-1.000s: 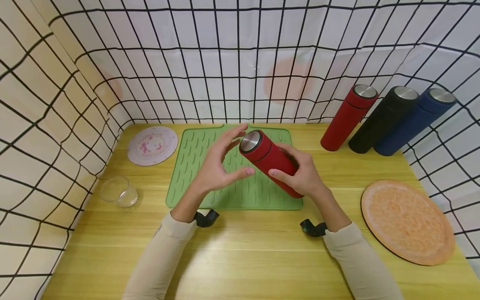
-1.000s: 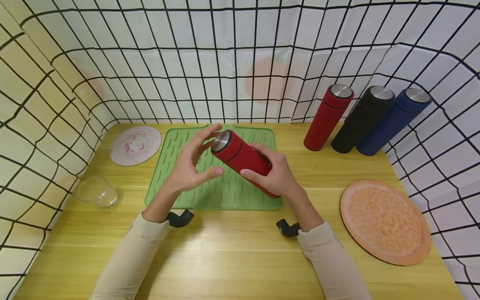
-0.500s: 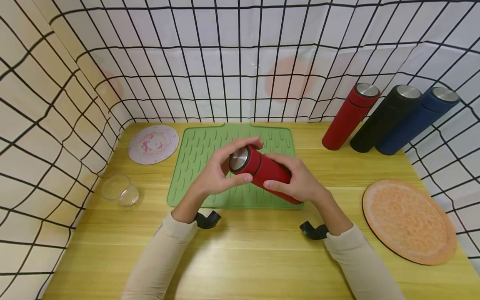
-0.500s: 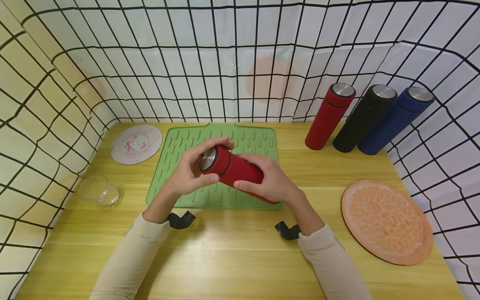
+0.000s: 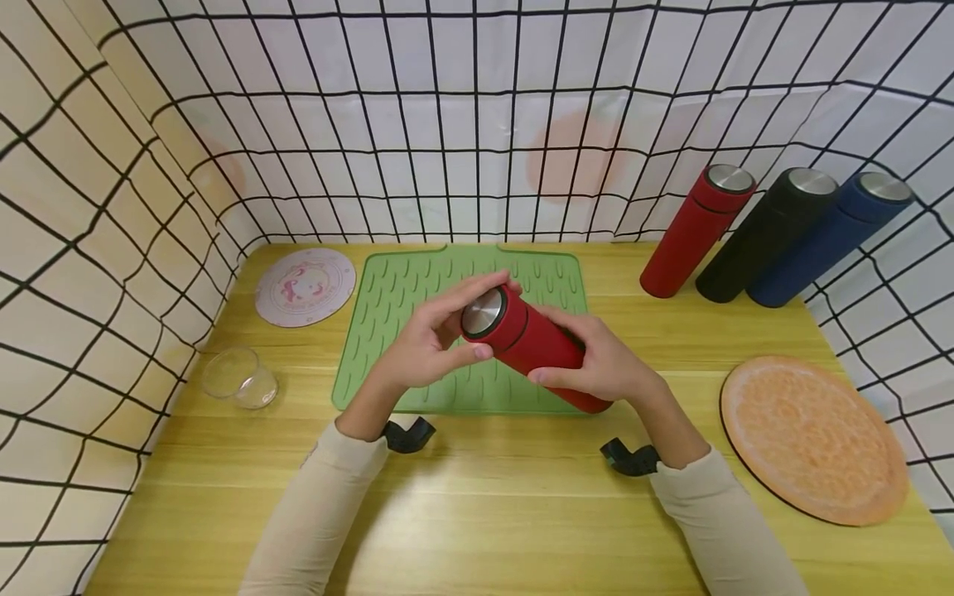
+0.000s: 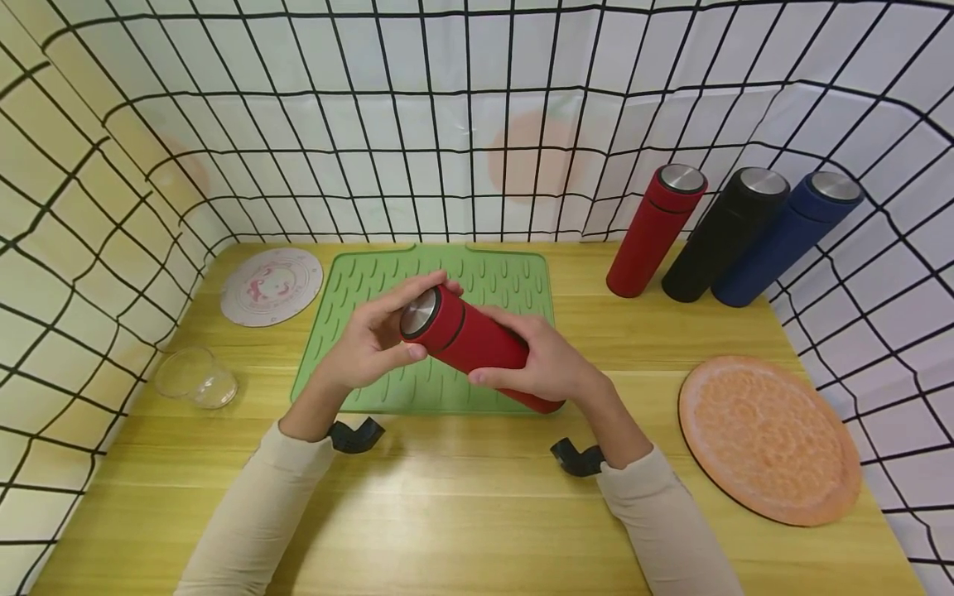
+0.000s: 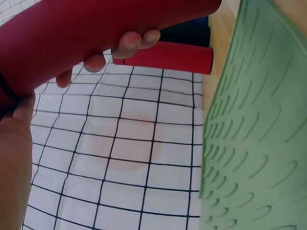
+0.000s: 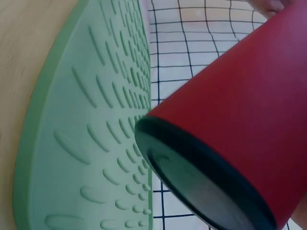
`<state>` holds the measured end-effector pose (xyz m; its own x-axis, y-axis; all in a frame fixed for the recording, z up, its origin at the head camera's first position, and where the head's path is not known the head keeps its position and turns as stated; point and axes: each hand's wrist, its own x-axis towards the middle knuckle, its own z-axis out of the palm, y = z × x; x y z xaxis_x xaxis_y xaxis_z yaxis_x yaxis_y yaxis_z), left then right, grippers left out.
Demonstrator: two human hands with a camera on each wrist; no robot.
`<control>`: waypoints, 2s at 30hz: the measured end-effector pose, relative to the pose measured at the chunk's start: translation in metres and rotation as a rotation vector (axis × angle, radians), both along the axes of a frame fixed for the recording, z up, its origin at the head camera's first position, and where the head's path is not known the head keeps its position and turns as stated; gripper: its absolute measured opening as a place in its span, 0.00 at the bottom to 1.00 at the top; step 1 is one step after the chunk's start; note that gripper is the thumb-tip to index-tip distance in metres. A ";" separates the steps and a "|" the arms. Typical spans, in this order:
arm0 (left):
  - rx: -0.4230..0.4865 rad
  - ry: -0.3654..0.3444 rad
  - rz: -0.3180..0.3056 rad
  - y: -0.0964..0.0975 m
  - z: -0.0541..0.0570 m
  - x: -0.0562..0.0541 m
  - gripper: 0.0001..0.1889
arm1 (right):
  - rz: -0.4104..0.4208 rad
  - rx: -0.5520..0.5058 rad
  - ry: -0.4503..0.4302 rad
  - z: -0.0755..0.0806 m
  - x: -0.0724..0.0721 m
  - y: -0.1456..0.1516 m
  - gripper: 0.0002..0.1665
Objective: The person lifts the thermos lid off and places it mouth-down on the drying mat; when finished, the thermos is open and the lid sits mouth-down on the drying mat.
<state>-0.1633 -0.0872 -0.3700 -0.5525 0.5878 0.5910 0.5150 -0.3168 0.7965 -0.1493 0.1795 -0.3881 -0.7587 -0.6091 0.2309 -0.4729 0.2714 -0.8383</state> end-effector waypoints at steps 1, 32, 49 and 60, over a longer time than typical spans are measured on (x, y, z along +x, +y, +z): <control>-0.005 -0.003 0.009 0.000 0.000 0.000 0.42 | -0.011 0.004 -0.003 0.001 0.000 0.000 0.38; 0.108 -0.076 0.102 -0.001 -0.011 -0.007 0.38 | -0.128 0.150 0.081 0.023 0.006 0.005 0.48; 0.107 -0.256 0.428 0.008 -0.014 -0.003 0.35 | -0.201 0.177 0.278 0.015 0.000 0.008 0.49; 0.132 -0.173 0.141 -0.002 -0.012 -0.010 0.42 | -0.195 0.124 0.331 0.016 0.002 0.008 0.49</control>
<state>-0.1731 -0.0893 -0.3821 -0.7232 0.4213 0.5472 0.4213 -0.3587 0.8330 -0.1473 0.1871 -0.3725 -0.7599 -0.4994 0.4161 -0.6413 0.4720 -0.6049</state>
